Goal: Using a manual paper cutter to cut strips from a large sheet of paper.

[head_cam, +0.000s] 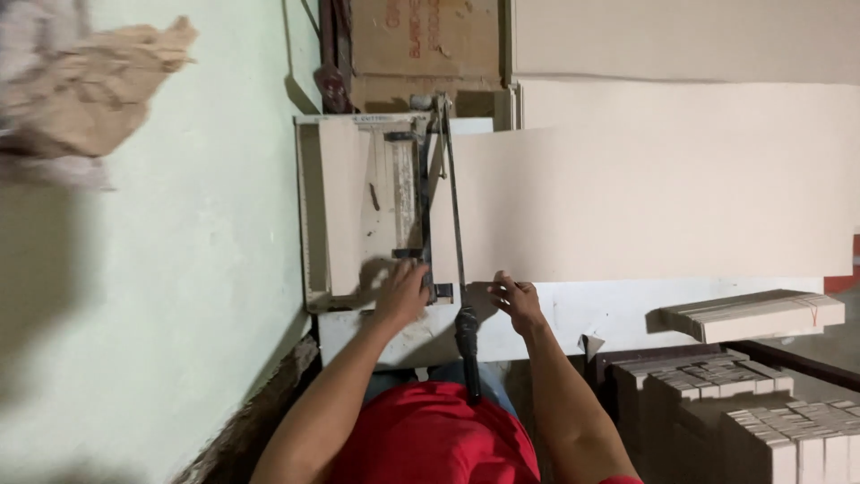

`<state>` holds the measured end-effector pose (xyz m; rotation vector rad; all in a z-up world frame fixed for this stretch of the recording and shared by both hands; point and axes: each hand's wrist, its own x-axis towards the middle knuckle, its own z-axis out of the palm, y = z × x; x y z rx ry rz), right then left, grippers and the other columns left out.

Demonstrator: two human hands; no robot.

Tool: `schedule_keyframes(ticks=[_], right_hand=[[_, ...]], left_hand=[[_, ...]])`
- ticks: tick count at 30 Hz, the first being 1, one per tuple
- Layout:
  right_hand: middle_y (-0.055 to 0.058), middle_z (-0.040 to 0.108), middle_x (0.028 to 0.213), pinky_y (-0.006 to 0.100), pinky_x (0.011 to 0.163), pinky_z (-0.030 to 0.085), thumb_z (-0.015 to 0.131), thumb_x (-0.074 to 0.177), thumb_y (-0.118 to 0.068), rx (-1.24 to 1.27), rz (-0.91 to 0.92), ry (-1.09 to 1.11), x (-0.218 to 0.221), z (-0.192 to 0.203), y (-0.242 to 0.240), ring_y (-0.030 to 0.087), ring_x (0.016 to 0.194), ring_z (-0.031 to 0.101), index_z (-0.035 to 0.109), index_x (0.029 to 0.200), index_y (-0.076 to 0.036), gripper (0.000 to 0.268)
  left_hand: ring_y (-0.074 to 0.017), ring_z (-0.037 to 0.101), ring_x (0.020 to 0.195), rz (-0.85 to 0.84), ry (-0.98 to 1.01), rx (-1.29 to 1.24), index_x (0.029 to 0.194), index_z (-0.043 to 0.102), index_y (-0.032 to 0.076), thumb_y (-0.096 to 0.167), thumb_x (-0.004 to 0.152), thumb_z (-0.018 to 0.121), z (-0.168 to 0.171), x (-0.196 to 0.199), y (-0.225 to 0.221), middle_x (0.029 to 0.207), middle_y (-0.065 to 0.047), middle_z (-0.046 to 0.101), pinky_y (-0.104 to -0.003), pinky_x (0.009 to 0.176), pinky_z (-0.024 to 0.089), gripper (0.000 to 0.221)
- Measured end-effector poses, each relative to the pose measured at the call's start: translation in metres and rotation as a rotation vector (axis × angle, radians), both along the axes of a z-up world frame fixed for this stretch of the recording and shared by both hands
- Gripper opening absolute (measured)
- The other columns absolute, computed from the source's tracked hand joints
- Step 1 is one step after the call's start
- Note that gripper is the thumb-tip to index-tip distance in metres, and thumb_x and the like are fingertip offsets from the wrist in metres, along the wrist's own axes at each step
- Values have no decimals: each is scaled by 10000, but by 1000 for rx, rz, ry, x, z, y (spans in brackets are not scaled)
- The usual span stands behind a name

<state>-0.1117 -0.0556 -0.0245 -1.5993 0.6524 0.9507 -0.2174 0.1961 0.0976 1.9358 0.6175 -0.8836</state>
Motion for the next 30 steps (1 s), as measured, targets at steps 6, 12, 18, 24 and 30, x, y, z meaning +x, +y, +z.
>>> schedule_keyframes(ticks=[6,12,18,24,30], right_hand=[[219,695,1148,555,1023,548,726,995,-388,11,18,1,1,-3,-2,323,1085,708,686,1179,76,500],[191,712,1015,525,919,587,669,1027,-434,-49,98,-13,9,2,0,299,944,738,718,1093,85,525],[-48,740,640,416,804,583,292,1040,-692,-556,1004,-159,10,114,57,196,682,769,725,1043,-258,614],[334,741,999,559,852,601,570,951,-521,-466,1247,-125,-69,201,88,471,977,747,58,1641,-134,942],[205,764,830,441,586,595,615,895,-171,-644,1189,-863,-137,11,24,342,649,760,155,1643,13,897]], left_hand=[[-498,99,1528,-80,-178,262,1619,292,130,201,987,640,-42,67,6,1667,-273,109,-620,1180,259,725],[-482,3,1543,-325,-18,537,1652,110,178,267,867,792,-91,98,0,1667,-292,6,-671,1225,77,1043],[-505,-39,1534,-428,72,614,1657,-11,170,272,887,750,-104,102,-5,1663,-303,-57,-731,1169,120,1088],[-503,-27,1536,-434,69,598,1657,9,177,249,916,702,-101,103,-2,1670,-292,-49,-748,1154,118,1017],[-502,-51,1532,-371,60,517,1655,18,196,224,861,776,-115,100,-2,1661,-291,-60,-746,1167,116,1098]])
